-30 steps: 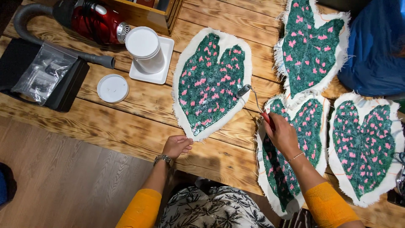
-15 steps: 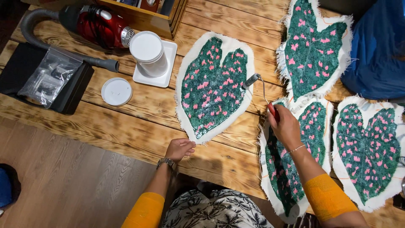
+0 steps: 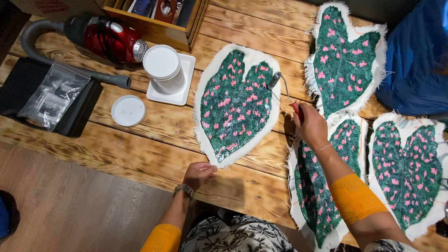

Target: Using a hand roller to apply adhesive or flatten the backing of leaf-shaped tufted rug pieces.

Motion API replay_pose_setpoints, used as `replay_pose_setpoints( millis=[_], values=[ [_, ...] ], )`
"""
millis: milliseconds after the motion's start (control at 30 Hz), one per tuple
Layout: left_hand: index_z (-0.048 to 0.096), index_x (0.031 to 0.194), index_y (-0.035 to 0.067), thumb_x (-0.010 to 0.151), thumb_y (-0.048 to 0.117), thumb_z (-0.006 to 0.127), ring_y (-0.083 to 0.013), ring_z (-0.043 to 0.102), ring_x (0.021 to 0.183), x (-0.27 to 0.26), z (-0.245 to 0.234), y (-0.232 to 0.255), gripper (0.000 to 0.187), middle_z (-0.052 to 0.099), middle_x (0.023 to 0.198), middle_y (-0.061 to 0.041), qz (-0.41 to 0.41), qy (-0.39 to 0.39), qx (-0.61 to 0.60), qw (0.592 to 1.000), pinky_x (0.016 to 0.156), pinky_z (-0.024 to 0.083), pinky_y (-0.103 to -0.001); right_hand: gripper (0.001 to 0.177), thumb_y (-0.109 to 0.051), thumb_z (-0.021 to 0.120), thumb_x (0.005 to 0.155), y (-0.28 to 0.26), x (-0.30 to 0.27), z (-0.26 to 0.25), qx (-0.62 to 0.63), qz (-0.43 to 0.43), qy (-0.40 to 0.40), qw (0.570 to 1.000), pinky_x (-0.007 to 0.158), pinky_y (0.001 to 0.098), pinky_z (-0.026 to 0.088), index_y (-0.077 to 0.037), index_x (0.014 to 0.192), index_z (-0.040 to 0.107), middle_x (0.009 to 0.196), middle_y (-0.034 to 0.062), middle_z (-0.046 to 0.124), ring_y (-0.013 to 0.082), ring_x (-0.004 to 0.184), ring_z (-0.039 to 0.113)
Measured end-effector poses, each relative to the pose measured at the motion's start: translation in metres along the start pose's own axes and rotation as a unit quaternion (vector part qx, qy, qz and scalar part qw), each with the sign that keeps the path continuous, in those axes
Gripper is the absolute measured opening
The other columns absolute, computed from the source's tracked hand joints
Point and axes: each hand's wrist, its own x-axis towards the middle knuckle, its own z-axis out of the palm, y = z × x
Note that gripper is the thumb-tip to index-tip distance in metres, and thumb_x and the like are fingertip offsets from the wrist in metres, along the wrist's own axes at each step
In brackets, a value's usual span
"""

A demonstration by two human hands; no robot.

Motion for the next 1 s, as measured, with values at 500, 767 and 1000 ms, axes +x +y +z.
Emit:
replay_pose_setpoints(
  millis=[500, 767, 1000],
  values=[
    [0.075, 0.087, -0.001, 0.089, 0.022, 0.075, -0.0125, 0.061, 0.056, 0.013, -0.007, -0.011, 0.023, 0.072, 0.071, -0.008, -0.062, -0.013, -0.022, 0.998, 0.053, 0.05, -0.027, 0.028, -0.025, 0.07, 0.097, -0.005, 0.043, 0.015, -0.003, -0.008, 0.046, 0.999, 0.069, 0.0481, 0.054, -0.01, 0.12, 0.065, 0.103, 0.0155, 0.067, 0.0394, 0.084, 0.067],
    [0.077, 0.085, -0.002, 0.088, 0.016, 0.076, -0.0133, 0.066, 0.058, -0.013, 0.009, 0.025, 0.018, 0.074, 0.071, -0.009, -0.024, 0.023, 0.034, 0.999, 0.055, 0.053, -0.028, 0.028, -0.026, 0.071, 0.096, -0.004, 0.062, 0.018, -0.025, -0.015, 0.031, 0.999, 0.069, 0.0479, 0.053, -0.01, 0.119, 0.065, 0.097, 0.0151, 0.066, 0.0384, 0.083, 0.066],
    [0.076, 0.087, -0.002, 0.089, 0.015, 0.077, -0.0146, 0.069, 0.062, 0.003, -0.003, 0.002, 0.017, 0.074, 0.074, -0.009, -0.027, 0.003, 0.014, 1.0, 0.057, 0.056, -0.029, 0.028, -0.027, 0.071, 0.097, -0.004, 0.052, 0.015, 0.013, -0.024, 0.023, 0.999, 0.07, 0.0483, 0.053, -0.007, 0.116, 0.066, 0.098, 0.0178, 0.07, 0.0391, 0.085, 0.068]
  ],
)
